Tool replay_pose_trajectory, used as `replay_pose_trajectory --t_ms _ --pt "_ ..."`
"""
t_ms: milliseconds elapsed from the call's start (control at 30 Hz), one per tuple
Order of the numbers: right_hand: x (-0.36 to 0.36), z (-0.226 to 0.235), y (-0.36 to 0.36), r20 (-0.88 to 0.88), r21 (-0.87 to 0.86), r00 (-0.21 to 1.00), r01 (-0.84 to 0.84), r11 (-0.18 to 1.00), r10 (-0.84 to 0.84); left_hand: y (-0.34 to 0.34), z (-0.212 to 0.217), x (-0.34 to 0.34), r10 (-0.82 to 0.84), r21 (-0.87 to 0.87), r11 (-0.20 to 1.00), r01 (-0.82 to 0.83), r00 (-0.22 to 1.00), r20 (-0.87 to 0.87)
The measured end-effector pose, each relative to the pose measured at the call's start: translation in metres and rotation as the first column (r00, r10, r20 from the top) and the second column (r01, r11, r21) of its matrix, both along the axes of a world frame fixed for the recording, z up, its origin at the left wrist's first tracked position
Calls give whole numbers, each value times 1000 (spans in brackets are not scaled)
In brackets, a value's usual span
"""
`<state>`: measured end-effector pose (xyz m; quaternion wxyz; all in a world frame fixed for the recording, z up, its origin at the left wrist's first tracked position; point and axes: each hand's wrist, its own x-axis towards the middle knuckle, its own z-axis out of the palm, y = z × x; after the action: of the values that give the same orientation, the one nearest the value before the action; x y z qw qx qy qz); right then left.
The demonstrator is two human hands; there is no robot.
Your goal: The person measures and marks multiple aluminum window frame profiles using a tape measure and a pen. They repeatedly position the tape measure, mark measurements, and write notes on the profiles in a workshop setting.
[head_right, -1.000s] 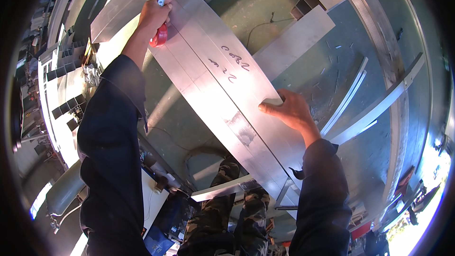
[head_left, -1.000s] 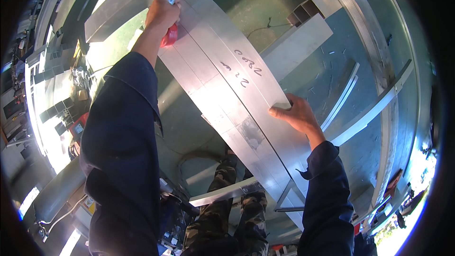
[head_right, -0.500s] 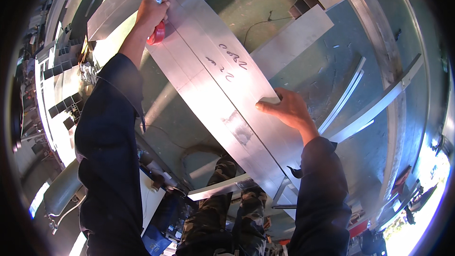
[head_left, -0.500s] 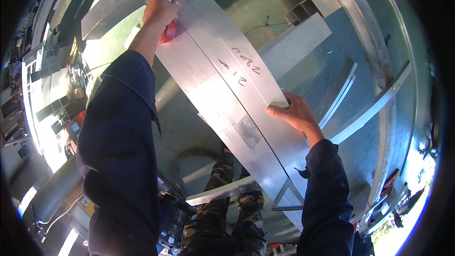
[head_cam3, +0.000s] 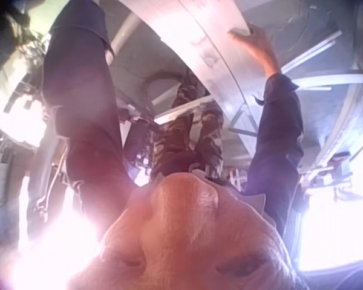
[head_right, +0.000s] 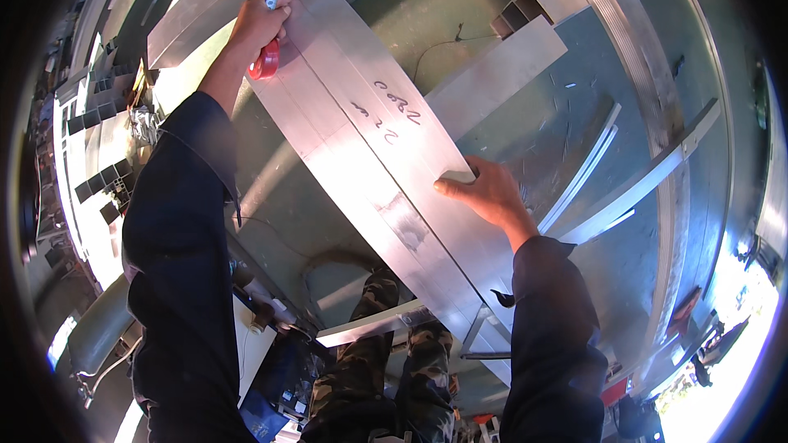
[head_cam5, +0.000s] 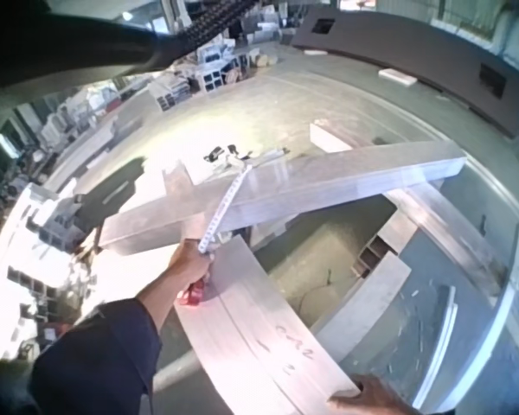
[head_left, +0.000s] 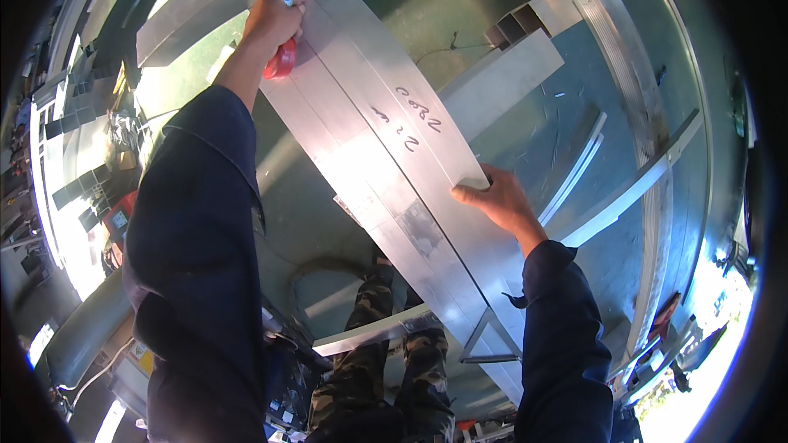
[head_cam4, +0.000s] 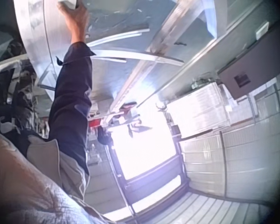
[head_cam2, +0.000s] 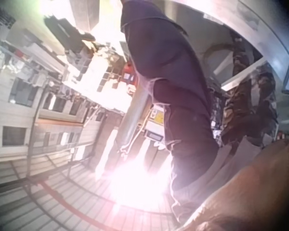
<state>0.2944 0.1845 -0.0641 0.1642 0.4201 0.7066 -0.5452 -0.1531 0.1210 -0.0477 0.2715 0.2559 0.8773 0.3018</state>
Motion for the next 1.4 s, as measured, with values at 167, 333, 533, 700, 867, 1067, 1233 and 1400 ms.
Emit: replay_pose_trajectory --t_ms 167,333,533,700,867,1067,1233,1400 --pt "1 1 0 -8 4 1000 8 1000 -8 -9 18 -10 128 66 989 -129 992 24" --pt "4 0 -2 -23 -46 998 57 997 -58 -30 27 -15 55 -82 995 -61 995 -78" --pt "5 -4 -2 -12 -62 999 48 997 -49 -39 16 2 94 -23 995 -93 995 42" --pt "2 -2 2 -12 -214 991 131 968 -136 -38 6 -5 93 -74 993 -93 996 1" --pt "-33 11 13 -85 -328 985 113 938 -148 -42 1 -7 100 -131 985 -109 992 -70" --pt "-39 5 23 -127 -341 988 40 939 -88 -38 4 -1 82 -86 992 -89 993 -81" --pt "-38 2 26 -113 -354 990 36 935 -81 -37 5 1 80 -66 994 -84 995 -66" --pt "-40 4 27 -117 -367 990 29 930 -77 -37 6 1 74 -64 995 -80 994 -79"
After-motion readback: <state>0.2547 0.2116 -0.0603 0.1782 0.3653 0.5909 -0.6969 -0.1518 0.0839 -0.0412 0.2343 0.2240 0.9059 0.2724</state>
